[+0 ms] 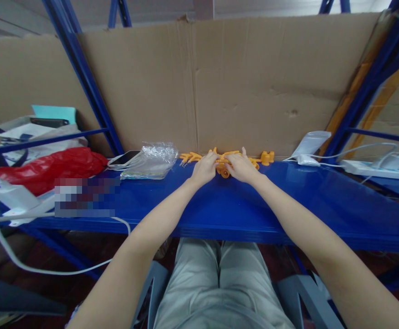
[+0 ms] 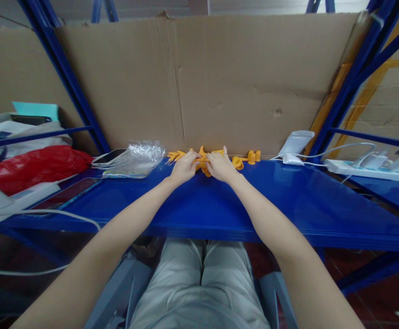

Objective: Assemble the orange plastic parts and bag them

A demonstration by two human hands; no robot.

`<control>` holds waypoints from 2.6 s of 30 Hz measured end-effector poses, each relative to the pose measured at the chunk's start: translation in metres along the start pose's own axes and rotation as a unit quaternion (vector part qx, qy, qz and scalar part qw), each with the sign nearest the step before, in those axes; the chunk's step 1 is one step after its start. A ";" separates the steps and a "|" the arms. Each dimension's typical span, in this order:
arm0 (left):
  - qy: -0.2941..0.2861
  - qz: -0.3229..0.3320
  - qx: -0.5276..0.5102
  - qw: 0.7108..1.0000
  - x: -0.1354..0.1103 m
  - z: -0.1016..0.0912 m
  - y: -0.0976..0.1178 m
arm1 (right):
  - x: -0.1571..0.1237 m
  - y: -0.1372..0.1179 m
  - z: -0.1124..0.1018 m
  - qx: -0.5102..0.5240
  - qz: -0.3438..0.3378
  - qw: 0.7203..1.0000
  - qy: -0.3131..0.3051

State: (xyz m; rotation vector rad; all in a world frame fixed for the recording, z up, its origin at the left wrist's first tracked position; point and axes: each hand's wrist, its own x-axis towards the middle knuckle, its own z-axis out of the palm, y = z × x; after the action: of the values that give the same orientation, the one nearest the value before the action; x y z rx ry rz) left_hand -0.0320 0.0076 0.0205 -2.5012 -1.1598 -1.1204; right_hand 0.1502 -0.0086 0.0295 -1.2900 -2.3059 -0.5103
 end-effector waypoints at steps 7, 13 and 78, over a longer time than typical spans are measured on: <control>-0.011 0.001 0.005 1.000 0.000 0.001 -0.001 | 0.002 -0.005 0.000 -0.026 0.000 0.999 -0.023; 0.011 0.005 0.003 1.000 0.000 0.003 -0.001 | 0.003 0.002 0.005 -0.066 -0.025 0.997 0.028; 0.017 -0.269 -0.317 0.909 0.006 0.002 0.008 | -0.014 0.088 0.013 0.076 0.223 0.959 0.154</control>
State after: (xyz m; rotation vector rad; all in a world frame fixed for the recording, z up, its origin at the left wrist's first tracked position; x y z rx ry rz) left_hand -0.0225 0.0064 0.0240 -2.6283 -1.7768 -1.9424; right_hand 0.2304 0.0321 0.0193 -1.4766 -1.6959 -0.3403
